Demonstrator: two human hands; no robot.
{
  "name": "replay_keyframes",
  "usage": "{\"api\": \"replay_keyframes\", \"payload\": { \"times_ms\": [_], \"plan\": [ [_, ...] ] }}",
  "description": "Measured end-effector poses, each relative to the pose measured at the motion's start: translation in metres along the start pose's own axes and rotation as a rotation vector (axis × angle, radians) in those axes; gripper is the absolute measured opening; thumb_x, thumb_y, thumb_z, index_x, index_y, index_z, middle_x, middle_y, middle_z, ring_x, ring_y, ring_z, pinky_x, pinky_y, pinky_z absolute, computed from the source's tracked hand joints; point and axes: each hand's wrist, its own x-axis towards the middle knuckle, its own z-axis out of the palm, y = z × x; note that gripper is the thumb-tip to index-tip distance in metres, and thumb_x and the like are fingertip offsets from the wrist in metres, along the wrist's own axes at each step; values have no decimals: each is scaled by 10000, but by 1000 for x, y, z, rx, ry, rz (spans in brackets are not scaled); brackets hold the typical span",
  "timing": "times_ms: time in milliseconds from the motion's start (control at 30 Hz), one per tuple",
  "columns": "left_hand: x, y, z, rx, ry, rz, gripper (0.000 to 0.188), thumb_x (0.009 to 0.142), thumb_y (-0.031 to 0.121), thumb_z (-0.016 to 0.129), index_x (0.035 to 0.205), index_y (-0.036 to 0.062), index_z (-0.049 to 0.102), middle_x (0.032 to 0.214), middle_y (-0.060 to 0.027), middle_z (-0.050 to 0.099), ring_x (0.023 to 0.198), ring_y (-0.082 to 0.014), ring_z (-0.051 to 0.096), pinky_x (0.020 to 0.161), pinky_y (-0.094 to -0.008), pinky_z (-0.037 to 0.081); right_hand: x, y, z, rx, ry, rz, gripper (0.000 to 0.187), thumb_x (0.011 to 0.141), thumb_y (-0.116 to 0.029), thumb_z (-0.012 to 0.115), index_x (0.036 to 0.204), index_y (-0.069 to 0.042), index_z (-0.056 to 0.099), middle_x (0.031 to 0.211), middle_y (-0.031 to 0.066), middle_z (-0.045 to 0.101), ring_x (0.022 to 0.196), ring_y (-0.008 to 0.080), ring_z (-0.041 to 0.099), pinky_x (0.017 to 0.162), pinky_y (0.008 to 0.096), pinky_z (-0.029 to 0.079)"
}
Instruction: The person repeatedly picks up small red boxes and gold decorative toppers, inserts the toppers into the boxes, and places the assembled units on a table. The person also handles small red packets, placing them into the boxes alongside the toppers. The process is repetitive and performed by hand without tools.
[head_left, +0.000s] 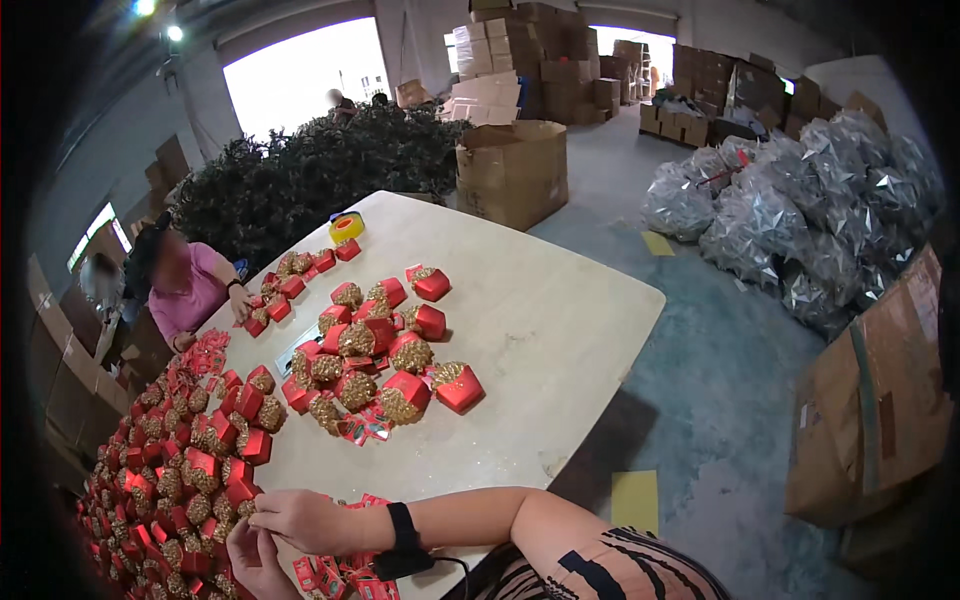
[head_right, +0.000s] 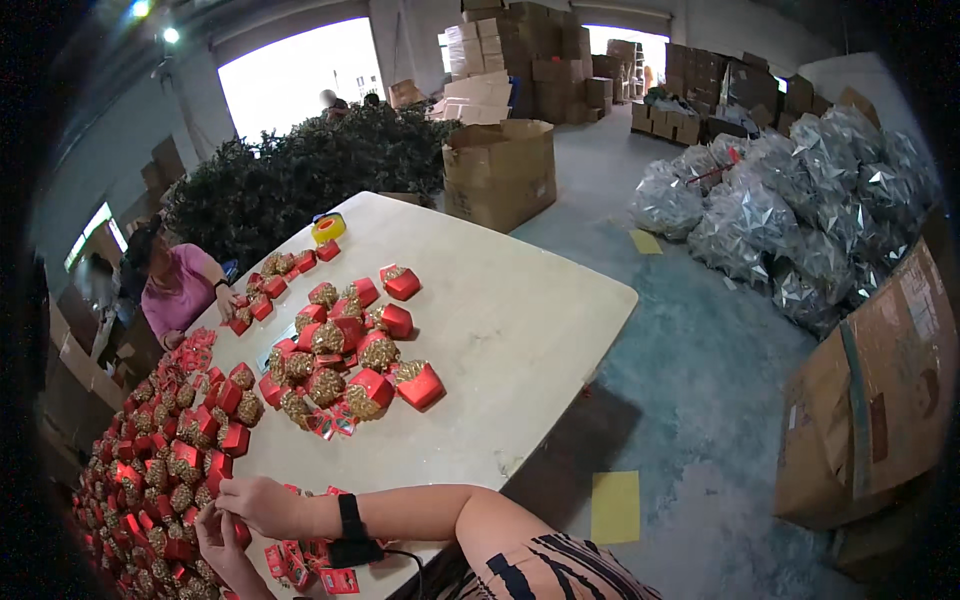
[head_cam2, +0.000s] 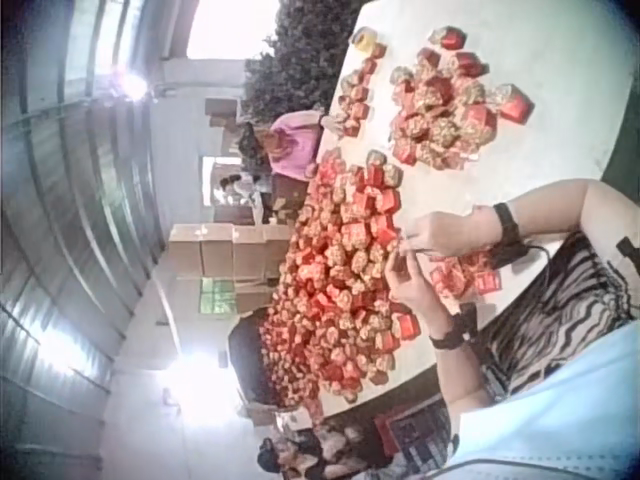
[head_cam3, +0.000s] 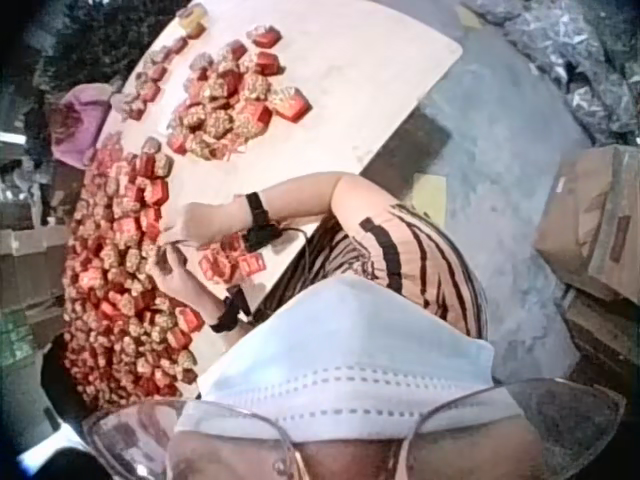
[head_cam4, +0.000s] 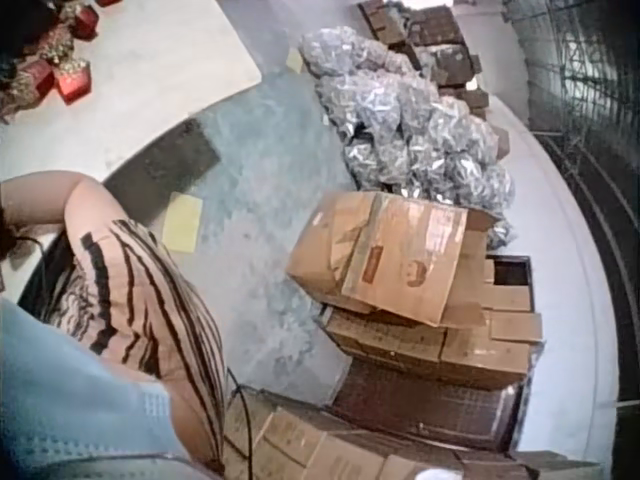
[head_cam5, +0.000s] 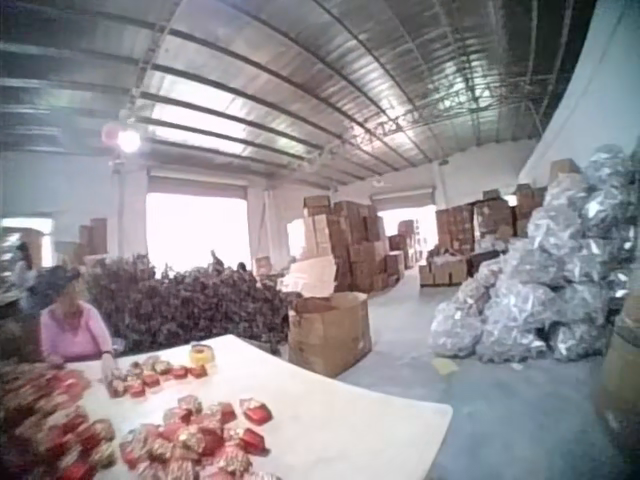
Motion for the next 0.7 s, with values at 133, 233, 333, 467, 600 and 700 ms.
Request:
{"api": "replay_keyframes", "payload": {
  "times_ms": [133, 233, 333, 467, 600, 700],
  "plan": [
    [0, 3, 5, -97, -19, -41, 106, 873, 88, 575, 935, 5, 550, 844, -28, 566, 788, -82, 522, 705, -220, 429, 0, -4, -4, 70, -2, 24, 227, 746, -12, 525, 970, 5, 561, 853, 146, 547, 748, 353, 557, 628, 412, 462],
    [-7, 7, -5, -56, -15, -144, 102, 862, 112, 589, 844, 24, 539, 693, 27, 494, 617, -34, 426, 545, -179, 340, 3, -6, 7, 288, 84, 101, 260, 729, 0, 535, 987, 24, 566, 842, 180, 585, 734, 343, 586, 631, 389, 474],
    [-2, 5, 1, -259, -26, -168, 101, 858, 114, 584, 837, 25, 542, 670, 40, 470, 574, -28, 395, 516, -184, 320, 5, 5, -3, 409, -63, 345, 260, 701, -13, 561, 951, 51, 580, 777, 182, 600, 710, 298, 606, 633, 352, 477],
    [2, -5, 3, -312, -12, -190, 94, 871, 109, 557, 827, 26, 551, 691, 24, 520, 573, -16, 419, 494, -185, 296, -6, 27, 17, 606, -13, 429, 143, 704, -47, 626, 835, 9, 640, 799, 78, 574, 640, 192, 566, 603, 300, 465],
    [2, -11, 0, -182, -68, -220, 126, 876, 144, 569, 839, 25, 556, 717, 6, 543, 569, -27, 438, 497, -180, 307, -3, 8, 5, 699, -69, 544, 103, 768, -6, 572, 833, 24, 647, 828, 78, 556, 603, 135, 559, 502, 261, 457],
    [-2, -8, 6, -191, -69, -138, 160, 886, 185, 576, 842, 36, 539, 722, 10, 528, 596, -30, 422, 516, -185, 305, 0, 10, 1, 689, -126, 550, 130, 779, 16, 534, 846, 37, 643, 758, 101, 579, 599, 159, 575, 485, 292, 459]
  ]
}}
